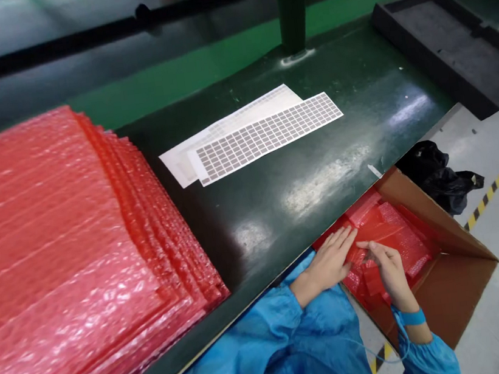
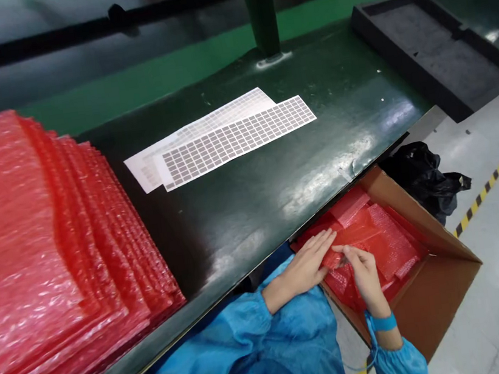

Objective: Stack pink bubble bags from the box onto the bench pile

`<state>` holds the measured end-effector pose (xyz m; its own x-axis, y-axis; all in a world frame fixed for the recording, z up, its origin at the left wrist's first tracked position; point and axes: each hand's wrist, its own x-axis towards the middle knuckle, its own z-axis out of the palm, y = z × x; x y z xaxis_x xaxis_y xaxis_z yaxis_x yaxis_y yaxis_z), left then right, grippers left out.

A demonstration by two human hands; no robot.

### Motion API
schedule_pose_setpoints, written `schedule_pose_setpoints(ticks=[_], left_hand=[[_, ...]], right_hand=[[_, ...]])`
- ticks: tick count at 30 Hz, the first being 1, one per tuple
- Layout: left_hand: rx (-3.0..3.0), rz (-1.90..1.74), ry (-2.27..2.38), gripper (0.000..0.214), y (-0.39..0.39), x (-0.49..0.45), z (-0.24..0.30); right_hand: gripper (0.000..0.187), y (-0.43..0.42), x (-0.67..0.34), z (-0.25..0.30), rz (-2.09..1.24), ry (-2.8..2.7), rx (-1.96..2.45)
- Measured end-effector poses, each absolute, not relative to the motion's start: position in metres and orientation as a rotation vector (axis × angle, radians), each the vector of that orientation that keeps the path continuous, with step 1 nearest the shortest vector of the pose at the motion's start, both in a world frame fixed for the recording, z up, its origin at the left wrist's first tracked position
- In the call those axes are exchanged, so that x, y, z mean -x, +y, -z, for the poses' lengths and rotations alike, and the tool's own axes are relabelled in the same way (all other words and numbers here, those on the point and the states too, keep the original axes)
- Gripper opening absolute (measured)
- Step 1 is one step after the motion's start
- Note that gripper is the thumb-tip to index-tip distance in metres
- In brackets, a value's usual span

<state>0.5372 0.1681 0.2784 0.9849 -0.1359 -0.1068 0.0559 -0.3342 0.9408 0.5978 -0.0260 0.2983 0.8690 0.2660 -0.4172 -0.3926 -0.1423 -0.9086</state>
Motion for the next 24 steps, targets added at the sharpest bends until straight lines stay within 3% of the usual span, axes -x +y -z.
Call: schedule_pose_setpoints(ticks=[3,7,15,20,24], left_hand=[[-1.836,0.159,0.031,0.077,0.168,-0.537,-0.269],[-1.766,0.078,0.305,0.054,0.174,-0.523,-0.266],[-1.654,0.067,0.441,0.058,0.174,-0.514,-0.265],[-1.617,0.056,0.461,0.059,0.174,-0.517,-0.265],[-1.591,0.021,0.482,0.060,0.175,-0.517,-0.268]], right_hand=[[0.047,-0.023,-0.608,-0.294,-0.586,0.108,1.571],[0.055,-0.040,-0.642,-0.241,-0.475,0.312,1.616],[0.036,-0.073,-0.627,-0.130,-0.758,0.756,1.724],[0.032,-0.068,-0.628,-0.111,-0.741,0.902,1.658],[0.030,-0.056,-0.645,-0.127,-0.652,0.904,1.556]])
